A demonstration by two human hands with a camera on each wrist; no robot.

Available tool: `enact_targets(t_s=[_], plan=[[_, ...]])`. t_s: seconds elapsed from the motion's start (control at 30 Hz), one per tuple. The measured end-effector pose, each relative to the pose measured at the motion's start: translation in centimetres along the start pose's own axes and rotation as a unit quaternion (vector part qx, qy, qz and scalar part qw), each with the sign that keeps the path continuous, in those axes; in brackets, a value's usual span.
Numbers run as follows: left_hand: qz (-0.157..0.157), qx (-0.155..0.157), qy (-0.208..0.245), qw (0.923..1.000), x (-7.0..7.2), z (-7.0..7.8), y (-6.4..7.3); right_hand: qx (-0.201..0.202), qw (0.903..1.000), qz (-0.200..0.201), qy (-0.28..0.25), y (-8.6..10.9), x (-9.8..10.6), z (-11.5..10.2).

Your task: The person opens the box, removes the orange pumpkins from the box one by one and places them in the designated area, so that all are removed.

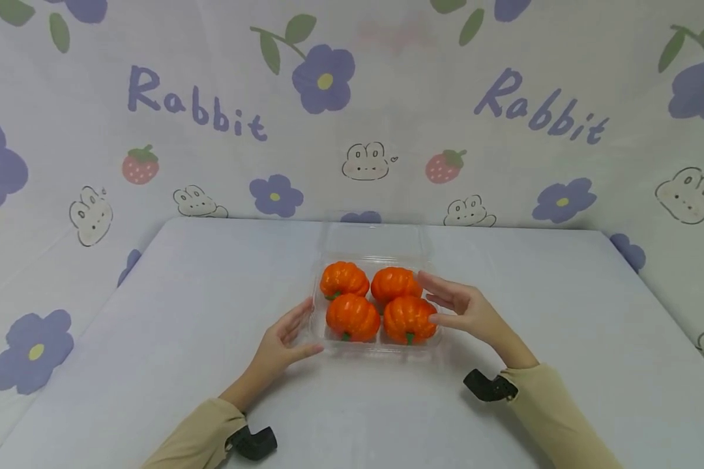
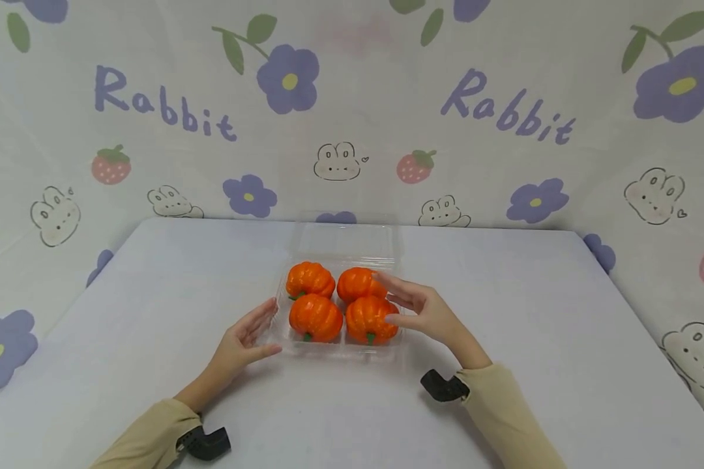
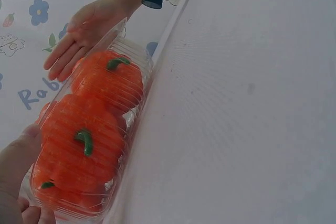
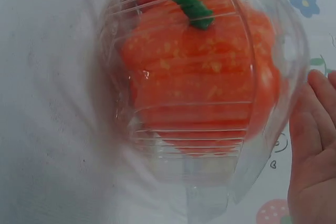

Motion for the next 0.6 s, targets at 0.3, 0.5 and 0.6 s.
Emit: enact_targets(t_s=[0.3, 0.5, 0.6], plan=[[-0.003, -0.004, 0.001, 1.0, 0.0, 0.1, -0.1, -0.023, 0.9994, -0.022, 0.013, 0.0, -0.5, 0.3], [-0.003, -0.001, -0.001, 1.0, -0.1, 0.0, -0.1, -0.026, 0.9975, -0.033, 0.056, 0.1, -0.6, 0.1], [0.0, 0.008, 0.0, 1.0, -0.1, 0.1, -0.1, -0.01, 0.995, -0.029, 0.095, 0.0, -1.0, -0.8]])
Point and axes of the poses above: each hand's wrist, its own y-axis away from the middle knuckle, its own x-axis out of the back of the hand, z = x × y, the point moved 4 cm from there along -y, towards the middle knuckle, and after that the axes turned 7 degrees about -x, right-handed, at the moved point
